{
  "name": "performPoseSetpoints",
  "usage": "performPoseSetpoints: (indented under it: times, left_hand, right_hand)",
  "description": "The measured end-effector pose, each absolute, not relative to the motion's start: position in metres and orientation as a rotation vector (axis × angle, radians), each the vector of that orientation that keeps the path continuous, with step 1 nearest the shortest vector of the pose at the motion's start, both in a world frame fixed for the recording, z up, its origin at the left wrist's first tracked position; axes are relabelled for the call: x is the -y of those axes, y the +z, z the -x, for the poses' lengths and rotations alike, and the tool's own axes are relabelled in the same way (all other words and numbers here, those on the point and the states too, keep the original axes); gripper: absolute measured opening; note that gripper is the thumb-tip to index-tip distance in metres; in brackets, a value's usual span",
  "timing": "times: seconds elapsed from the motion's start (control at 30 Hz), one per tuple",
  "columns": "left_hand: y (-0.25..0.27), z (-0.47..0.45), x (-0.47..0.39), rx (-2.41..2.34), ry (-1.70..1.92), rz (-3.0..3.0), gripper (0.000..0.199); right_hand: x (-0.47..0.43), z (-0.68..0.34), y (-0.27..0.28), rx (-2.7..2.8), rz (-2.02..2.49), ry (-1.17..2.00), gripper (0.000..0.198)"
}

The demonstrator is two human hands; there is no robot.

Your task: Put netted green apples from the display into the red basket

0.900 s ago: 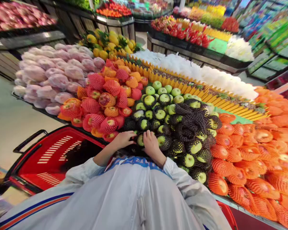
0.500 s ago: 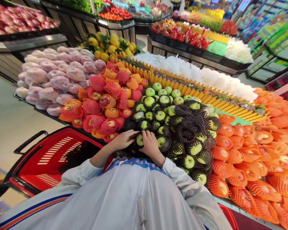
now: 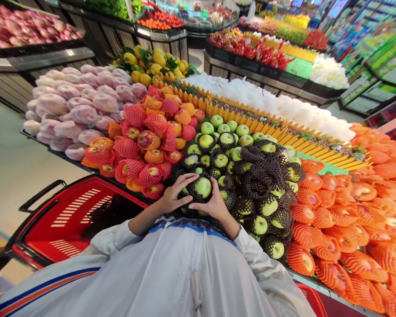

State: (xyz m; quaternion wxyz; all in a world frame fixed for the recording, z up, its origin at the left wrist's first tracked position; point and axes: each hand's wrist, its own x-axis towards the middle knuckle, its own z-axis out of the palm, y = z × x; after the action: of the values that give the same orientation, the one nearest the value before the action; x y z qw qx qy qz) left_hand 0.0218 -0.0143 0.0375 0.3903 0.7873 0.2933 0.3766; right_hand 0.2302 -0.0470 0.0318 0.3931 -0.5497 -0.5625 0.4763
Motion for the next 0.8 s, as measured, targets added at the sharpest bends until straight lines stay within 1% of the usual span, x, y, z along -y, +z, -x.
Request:
performPoseSetpoints:
  times: [0.07,0.13,0.2,0.27,0.33,0.4,0.5,0.6,0.67,0.8]
  left_hand:
    - [0.037,-0.022,0.015,-0.78,0.978,-1.911,0.059]
    - [0.039,-0.021,0.015,-0.796,0.999,-1.797,0.055]
    - [0.04,-0.021,0.015,-0.762,1.002,-1.678,0.052]
    - [0.039,-0.024,0.017,-0.752,0.995,-1.545,0.056]
    - [0.036,-0.029,0.018,-0.816,1.008,-1.37,0.065]
    - [0.031,-0.035,0.019,-0.887,1.008,-1.178,0.068]
    - [0.027,-0.042,0.019,-0.865,0.98,-1.038,0.055]
    - [0.032,-0.041,0.021,-0.771,1.018,-1.065,0.042]
    - [0.037,-0.038,0.022,-0.71,1.04,-1.081,0.04]
    - [0.041,-0.035,0.024,-0.635,0.96,-1.08,0.047]
  right_hand:
    - [0.053,-0.229,0.028,1.336,1.269,1.357,0.126]
    - [0.056,-0.226,0.025,1.249,1.146,1.436,0.121]
    - [0.058,-0.223,0.023,1.232,1.115,1.37,0.109]
    - [0.058,-0.22,0.024,1.265,1.142,1.232,0.1]
    - [0.057,-0.219,0.027,1.289,1.149,1.128,0.1]
    - [0.057,-0.219,0.03,1.292,1.135,1.066,0.102]
    - [0.056,-0.221,0.031,1.309,1.121,0.997,0.094]
    - [0.057,-0.222,0.03,1.299,1.128,0.958,0.087]
    - [0.058,-0.222,0.03,1.268,1.166,0.936,0.087]
    - [0.06,-0.22,0.037,1.218,1.203,0.942,0.086]
